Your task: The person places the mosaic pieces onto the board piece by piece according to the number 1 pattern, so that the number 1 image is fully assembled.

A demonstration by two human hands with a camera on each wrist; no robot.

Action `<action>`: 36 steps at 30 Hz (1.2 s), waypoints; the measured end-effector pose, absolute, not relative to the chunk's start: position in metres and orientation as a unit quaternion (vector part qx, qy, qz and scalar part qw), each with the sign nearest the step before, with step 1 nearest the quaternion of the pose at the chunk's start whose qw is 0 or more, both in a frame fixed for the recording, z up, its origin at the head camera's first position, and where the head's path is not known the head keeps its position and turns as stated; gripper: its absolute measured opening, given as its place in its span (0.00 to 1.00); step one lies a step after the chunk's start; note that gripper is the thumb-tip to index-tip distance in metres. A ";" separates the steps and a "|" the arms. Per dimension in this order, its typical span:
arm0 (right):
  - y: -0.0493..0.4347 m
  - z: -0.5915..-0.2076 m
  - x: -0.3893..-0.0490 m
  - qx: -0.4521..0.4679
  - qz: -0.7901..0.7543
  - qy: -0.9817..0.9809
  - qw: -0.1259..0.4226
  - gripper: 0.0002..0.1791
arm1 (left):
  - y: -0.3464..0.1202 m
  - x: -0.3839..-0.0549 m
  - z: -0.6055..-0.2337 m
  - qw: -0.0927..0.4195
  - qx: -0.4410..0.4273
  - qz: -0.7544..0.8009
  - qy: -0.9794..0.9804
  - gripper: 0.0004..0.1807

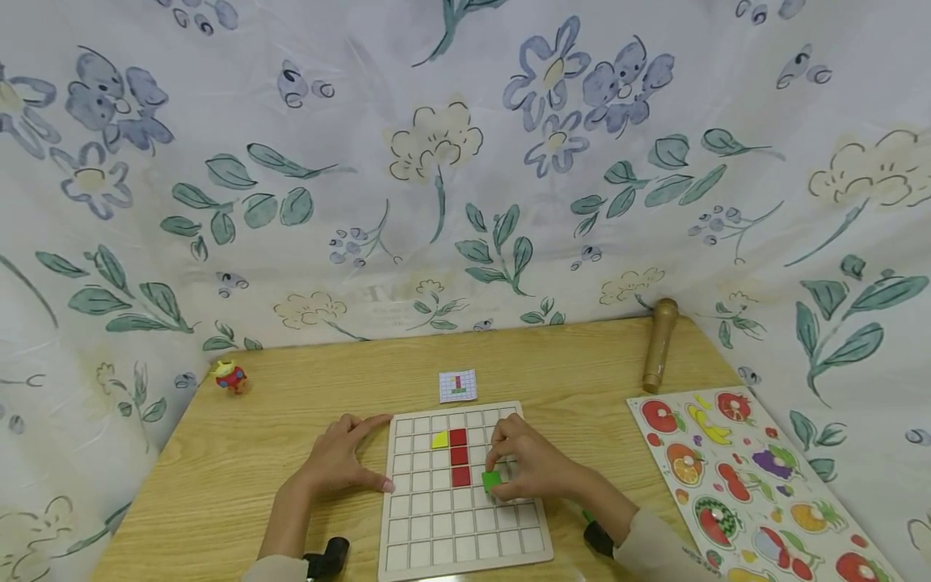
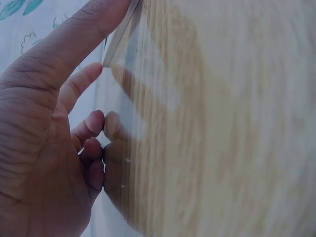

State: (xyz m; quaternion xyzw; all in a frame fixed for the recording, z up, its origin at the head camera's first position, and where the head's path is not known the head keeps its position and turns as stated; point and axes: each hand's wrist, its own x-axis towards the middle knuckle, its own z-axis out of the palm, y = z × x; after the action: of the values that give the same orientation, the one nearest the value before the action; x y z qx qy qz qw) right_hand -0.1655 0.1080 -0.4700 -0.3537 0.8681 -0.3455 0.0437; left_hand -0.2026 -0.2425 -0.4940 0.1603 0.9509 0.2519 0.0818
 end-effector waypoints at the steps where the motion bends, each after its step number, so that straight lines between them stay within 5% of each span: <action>1: 0.107 -0.470 -0.165 -0.355 -0.348 0.867 0.044 0.09 | -0.242 -0.203 -0.495 0.083 0.158 0.253 0.951 0.60; 36: 0.051 -0.466 -0.164 -0.381 -0.247 0.889 0.065 0.11 | -0.243 -0.201 -0.493 0.078 0.158 0.253 0.951 0.60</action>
State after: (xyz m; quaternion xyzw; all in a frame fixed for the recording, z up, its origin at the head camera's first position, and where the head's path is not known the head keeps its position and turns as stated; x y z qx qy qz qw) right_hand -0.1636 0.0514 -0.4663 -0.3812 0.8885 -0.2468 0.0653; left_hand -0.2014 -0.2429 -0.4932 0.1584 0.9513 0.2528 0.0781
